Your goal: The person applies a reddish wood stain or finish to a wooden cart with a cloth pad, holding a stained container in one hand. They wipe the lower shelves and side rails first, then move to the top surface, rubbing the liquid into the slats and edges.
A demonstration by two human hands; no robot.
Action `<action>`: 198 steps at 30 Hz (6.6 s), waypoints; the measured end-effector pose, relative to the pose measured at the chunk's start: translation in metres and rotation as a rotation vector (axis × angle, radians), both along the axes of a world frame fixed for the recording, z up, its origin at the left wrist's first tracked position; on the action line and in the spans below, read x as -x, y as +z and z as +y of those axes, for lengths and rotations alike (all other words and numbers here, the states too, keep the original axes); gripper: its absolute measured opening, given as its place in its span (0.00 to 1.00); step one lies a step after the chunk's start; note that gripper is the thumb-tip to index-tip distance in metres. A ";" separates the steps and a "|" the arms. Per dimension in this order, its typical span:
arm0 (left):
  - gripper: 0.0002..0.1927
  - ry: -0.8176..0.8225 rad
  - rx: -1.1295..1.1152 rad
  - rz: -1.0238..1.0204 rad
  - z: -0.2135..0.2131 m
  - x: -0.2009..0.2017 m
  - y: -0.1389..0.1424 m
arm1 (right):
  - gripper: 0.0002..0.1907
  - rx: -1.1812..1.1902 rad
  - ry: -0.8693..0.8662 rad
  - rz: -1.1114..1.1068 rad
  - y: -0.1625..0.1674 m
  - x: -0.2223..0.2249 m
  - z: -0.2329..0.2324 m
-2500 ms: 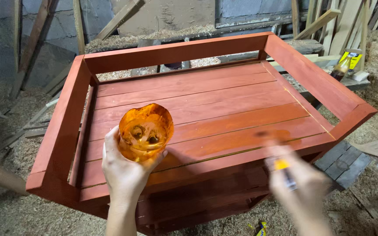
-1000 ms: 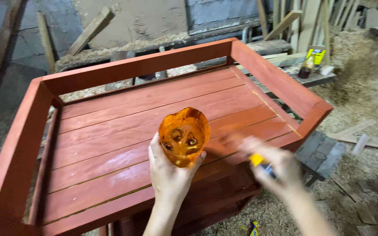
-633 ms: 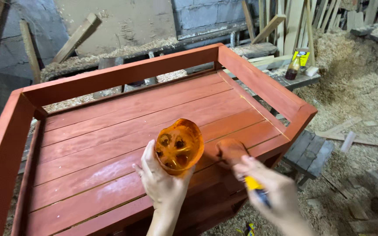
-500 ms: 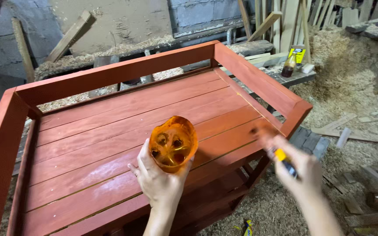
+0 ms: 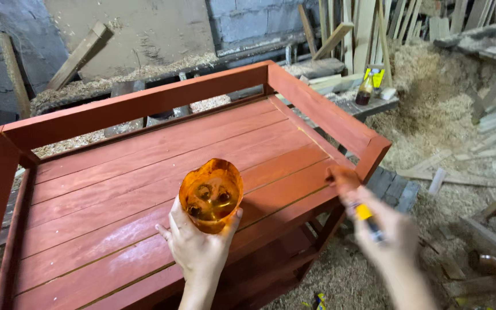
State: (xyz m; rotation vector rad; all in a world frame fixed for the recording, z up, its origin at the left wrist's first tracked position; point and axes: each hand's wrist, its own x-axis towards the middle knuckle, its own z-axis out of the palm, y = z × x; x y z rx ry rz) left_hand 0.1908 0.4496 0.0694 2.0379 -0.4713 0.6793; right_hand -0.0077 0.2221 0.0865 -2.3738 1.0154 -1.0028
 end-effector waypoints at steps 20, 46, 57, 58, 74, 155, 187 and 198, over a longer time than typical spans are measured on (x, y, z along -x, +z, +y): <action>0.55 -0.005 0.009 0.044 0.000 -0.001 -0.001 | 0.14 0.293 0.112 -0.052 -0.033 -0.031 -0.021; 0.55 0.017 0.086 0.121 0.015 -0.004 0.020 | 0.21 0.113 0.203 0.054 -0.002 -0.064 -0.004; 0.43 0.150 0.164 -0.001 0.176 0.015 0.093 | 0.22 0.271 1.013 -0.169 0.011 -0.134 0.198; 0.42 0.179 0.132 -0.028 0.186 0.019 0.096 | 0.22 0.277 1.082 -0.198 0.014 -0.145 0.214; 0.42 0.308 0.355 -0.032 0.238 0.059 0.122 | 0.16 -0.243 1.523 0.163 0.020 -0.171 0.197; 0.49 0.256 -0.067 -0.207 0.167 0.010 0.072 | 0.22 -0.949 1.357 -0.327 0.088 -0.159 0.153; 0.43 0.455 0.186 -0.099 0.206 0.027 0.114 | 0.10 -0.713 0.718 -0.396 -0.018 -0.304 0.182; 0.43 0.562 0.210 -0.026 0.225 0.044 0.115 | 0.12 -0.688 0.988 -0.025 -0.005 -0.348 0.283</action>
